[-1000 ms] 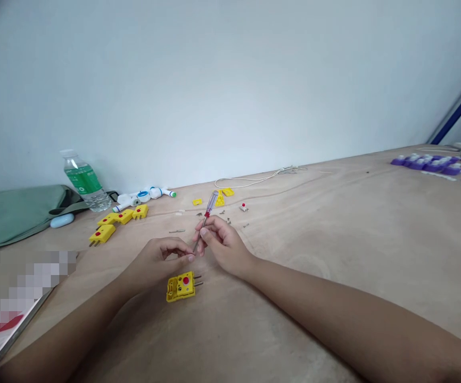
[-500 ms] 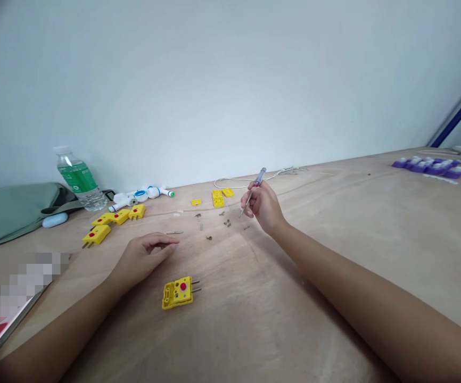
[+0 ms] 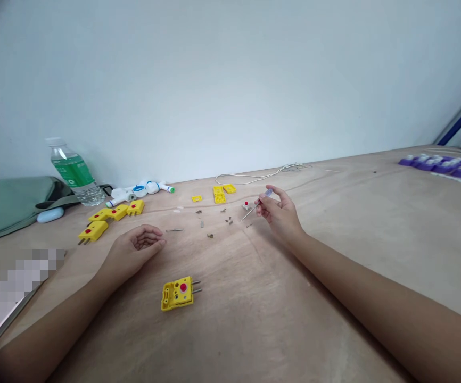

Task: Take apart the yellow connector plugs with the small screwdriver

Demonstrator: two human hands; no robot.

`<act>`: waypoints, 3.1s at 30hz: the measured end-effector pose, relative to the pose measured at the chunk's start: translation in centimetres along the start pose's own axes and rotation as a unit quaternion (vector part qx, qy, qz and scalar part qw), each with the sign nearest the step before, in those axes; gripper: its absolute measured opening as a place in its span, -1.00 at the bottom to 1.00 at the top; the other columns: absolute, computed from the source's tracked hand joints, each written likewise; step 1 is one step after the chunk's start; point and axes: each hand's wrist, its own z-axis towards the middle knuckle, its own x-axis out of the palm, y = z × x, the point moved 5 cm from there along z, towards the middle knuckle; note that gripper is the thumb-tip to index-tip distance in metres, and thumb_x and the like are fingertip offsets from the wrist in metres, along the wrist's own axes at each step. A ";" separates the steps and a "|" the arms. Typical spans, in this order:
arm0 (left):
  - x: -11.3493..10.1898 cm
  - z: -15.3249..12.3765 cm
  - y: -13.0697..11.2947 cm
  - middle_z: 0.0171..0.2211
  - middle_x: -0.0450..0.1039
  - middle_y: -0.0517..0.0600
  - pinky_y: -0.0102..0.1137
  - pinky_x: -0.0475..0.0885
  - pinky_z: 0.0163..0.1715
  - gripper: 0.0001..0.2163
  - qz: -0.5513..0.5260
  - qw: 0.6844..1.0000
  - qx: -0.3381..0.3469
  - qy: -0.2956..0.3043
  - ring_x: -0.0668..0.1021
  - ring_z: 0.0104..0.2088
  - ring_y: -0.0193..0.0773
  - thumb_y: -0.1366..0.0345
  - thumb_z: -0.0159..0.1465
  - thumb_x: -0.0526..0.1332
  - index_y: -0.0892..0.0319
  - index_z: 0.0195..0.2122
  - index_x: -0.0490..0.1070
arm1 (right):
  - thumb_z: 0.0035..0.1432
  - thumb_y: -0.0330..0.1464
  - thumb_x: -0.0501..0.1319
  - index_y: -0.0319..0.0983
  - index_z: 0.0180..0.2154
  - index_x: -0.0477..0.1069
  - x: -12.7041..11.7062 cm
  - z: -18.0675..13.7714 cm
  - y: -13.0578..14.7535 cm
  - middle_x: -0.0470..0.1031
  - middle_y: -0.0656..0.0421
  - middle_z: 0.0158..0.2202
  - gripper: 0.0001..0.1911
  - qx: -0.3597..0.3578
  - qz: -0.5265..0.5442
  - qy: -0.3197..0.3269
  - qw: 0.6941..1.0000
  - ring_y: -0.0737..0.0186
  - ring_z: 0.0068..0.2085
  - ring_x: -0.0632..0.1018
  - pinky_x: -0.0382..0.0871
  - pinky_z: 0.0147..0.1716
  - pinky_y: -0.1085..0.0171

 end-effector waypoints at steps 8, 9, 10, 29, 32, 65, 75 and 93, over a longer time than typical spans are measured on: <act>0.2 0.1 0.3 -0.44 0.47 -0.07 -0.38 0.45 -0.32 -0.77 -0.028 1.000 0.002 0.003 0.55 -0.36 -0.25 0.24 0.05 0.26 0.16 -0.29 0.31 | -0.02 -0.32 0.27 -0.17 -0.16 0.33 -1.8 0.8 -0.2 0.28 0.32 -0.61 -0.67 0.002 0.001 -0.005 1.000 0.41 -0.58 0.35 0.24 -0.61 0.39; 0.3 0.1 0.3 -0.44 0.47 -0.08 -0.39 0.45 -0.33 -0.77 -0.031 0.999 0.003 0.004 0.55 -0.36 -0.25 0.25 0.05 0.25 0.16 -0.28 0.30 | -0.02 -0.32 0.27 -0.17 -0.16 0.34 -1.7 0.8 -0.2 0.28 0.33 -0.61 -0.68 0.002 0.005 -0.006 1.000 0.41 -0.58 0.34 0.23 -0.61 0.39; 0.3 0.0 0.4 -0.44 0.47 -0.08 -0.40 0.45 -0.33 -0.78 -0.034 0.999 0.005 0.006 0.55 -0.36 -0.25 0.25 0.06 0.25 0.15 -0.28 0.30 | -0.02 -0.32 0.26 -0.17 -0.16 0.34 -1.7 0.8 -0.3 0.28 0.33 -0.60 -0.68 0.003 0.008 -0.006 1.000 0.41 -0.58 0.34 0.22 -0.61 0.39; 14.9 5.6 -11.3 -0.22 0.47 0.03 -0.27 0.47 -0.25 -0.84 0.208 0.899 0.235 0.305 0.53 -0.26 -0.24 0.34 0.25 0.17 0.27 -0.18 0.41 | -0.10 -0.32 0.30 -0.21 -0.18 0.33 -2.1 1.6 -1.0 0.30 0.35 -0.61 -0.62 0.003 0.054 -0.021 0.998 0.44 -0.60 0.34 0.22 -0.63 0.44; 16.6 6.1 -11.3 -0.04 0.36 0.08 -0.19 0.45 -0.18 -0.74 0.234 0.884 0.251 0.317 0.49 -0.14 -0.18 0.26 0.29 0.12 0.22 -0.01 0.30 | -0.11 -0.32 0.30 -0.21 -0.17 0.33 -2.1 1.6 -1.0 0.30 0.35 -0.63 -0.61 0.005 0.053 -0.019 0.998 0.44 -0.61 0.33 0.21 -0.65 0.43; 4.1 -7.7 -6.1 -0.04 0.37 -0.06 -0.41 0.33 0.00 -0.73 0.074 0.965 0.180 0.175 0.44 -0.03 -0.26 0.39 0.19 0.14 0.03 -0.08 0.37 | 0.13 -0.46 0.18 -0.15 -0.04 0.09 11.5 -11.8 3.4 0.34 0.28 -0.44 -0.61 -0.252 -0.205 0.313 0.892 0.45 -0.51 0.47 0.40 -0.56 0.44; 4.0 -7.6 -5.9 -0.13 0.41 -0.04 -0.41 0.38 -0.09 -0.76 0.058 0.970 0.164 0.171 0.48 -0.14 -0.25 0.45 0.15 0.13 0.08 -0.17 0.41 | 0.14 -0.46 0.16 -0.14 -0.04 0.10 11.7 -11.4 3.5 0.34 0.29 -0.46 -0.62 -0.263 -0.237 0.288 0.890 0.45 -0.53 0.46 0.36 -0.59 0.43; 3.8 -7.5 -6.0 -0.14 0.45 -0.04 -0.41 0.39 -0.10 -0.76 0.055 0.971 0.159 0.168 0.49 -0.12 -0.24 0.42 0.17 0.16 0.09 -0.14 0.43 | -0.14 -0.43 0.37 -0.26 -0.49 0.34 14.8 -10.6 5.1 0.38 0.28 -0.57 -0.79 -0.096 -0.112 0.309 0.940 0.46 -0.59 0.40 0.30 -0.67 0.45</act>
